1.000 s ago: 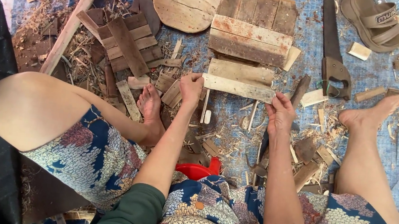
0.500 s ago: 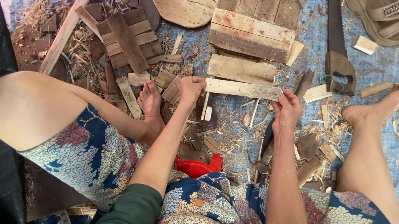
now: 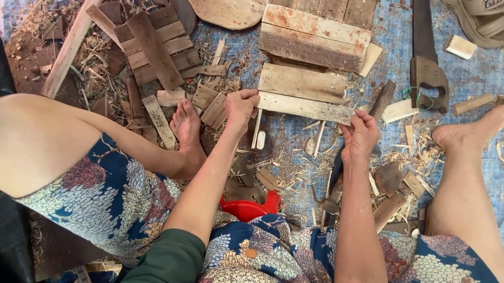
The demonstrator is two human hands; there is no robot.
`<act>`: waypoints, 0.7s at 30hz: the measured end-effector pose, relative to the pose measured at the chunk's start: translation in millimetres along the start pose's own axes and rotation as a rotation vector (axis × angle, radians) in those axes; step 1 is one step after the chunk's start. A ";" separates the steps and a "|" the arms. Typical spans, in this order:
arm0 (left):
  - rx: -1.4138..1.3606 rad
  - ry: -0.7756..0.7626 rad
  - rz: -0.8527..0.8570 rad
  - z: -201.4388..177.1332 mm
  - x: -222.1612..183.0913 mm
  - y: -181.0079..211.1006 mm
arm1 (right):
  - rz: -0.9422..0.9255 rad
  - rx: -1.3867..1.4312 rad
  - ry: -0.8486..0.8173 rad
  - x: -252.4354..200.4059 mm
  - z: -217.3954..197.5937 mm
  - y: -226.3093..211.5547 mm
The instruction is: Assembling a wooden structure from scrap pieces using a hammer and nails on a floor workspace.
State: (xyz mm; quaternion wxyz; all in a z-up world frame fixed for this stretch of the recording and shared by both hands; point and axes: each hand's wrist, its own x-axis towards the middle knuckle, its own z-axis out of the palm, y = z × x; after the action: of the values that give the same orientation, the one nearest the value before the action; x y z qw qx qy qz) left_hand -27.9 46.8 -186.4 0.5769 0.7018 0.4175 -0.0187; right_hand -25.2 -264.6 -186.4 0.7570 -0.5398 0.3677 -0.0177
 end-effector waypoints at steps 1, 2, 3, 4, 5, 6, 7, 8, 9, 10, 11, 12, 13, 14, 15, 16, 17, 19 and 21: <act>-0.016 0.010 0.000 1.2 3.2 -4.2 | -0.004 -0.004 -0.005 -1.5 0.1 -1.0; -0.032 0.024 0.004 0.8 8.4 -6.8 | -0.007 -0.005 -0.015 -2.3 3.3 -1.3; -0.030 0.024 0.005 1.0 8.0 -7.2 | -0.005 -0.003 -0.015 -1.4 4.0 -0.2; -0.061 0.024 0.004 2.2 6.8 -8.1 | -0.002 0.001 -0.019 -0.7 3.4 0.5; -0.091 0.023 0.003 3.4 5.6 -9.0 | 0.001 0.005 -0.023 0.1 2.8 1.2; -0.089 0.023 0.003 3.2 4.3 -7.4 | 0.002 0.006 -0.022 -7.1 6.4 -5.3; -0.106 0.017 -0.001 2.8 2.9 -5.9 | -0.013 -0.014 -0.045 -14.3 10.1 -11.8; -0.123 0.012 -0.005 1.4 1.9 -4.3 | -0.028 -0.034 -0.069 -21.7 14.5 -17.8; -0.121 0.013 -0.005 0.3 -0.5 -2.6 | -0.026 -0.033 -0.069 -28.2 18.9 -23.0; -0.157 -0.008 -0.022 -0.4 -2.9 -0.6 | -0.034 -0.069 -0.093 -34.4 23.3 -28.7; -0.192 -0.029 -0.041 -1.3 -5.5 1.5 | -0.041 -0.106 -0.117 -40.8 27.6 -34.4; -0.191 -0.030 -0.039 -2.4 -8.4 4.5 | -0.042 -0.104 -0.117 -40.2 27.4 -34.5; -0.243 -0.047 -0.047 -3.6 -11.3 7.5 | -0.017 -0.111 -0.136 -39.6 27.3 -34.6; -0.296 -0.064 -0.056 -4.2 -14.2 10.6 | 0.007 -0.118 -0.155 -38.7 27.3 -35.3; -0.297 -0.065 -0.054 -2.8 -10.3 7.9 | 0.006 -0.118 -0.155 -38.5 28.4 -34.8; -0.293 -0.065 -0.053 -1.9 -7.5 3.9 | 0.004 -0.112 -0.166 -39.2 28.6 -33.6; -0.288 -0.065 -0.052 -1.1 -4.5 -0.1 | 0.002 -0.107 -0.177 -39.8 29.0 -32.3; -0.294 -0.063 -0.055 0.7 -1.8 -2.2 | -0.011 -0.136 -0.172 -38.5 29.7 -29.4; -0.300 -0.061 -0.057 2.5 1.3 -5.9 | -0.024 -0.164 -0.167 -37.2 29.9 -26.7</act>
State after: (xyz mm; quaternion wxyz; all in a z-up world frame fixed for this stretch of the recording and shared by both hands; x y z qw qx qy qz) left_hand -29.5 45.3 -192.6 0.6869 0.5946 0.4178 0.0063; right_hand -25.3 -235.9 -139.9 0.7380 -0.6039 0.2973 0.0484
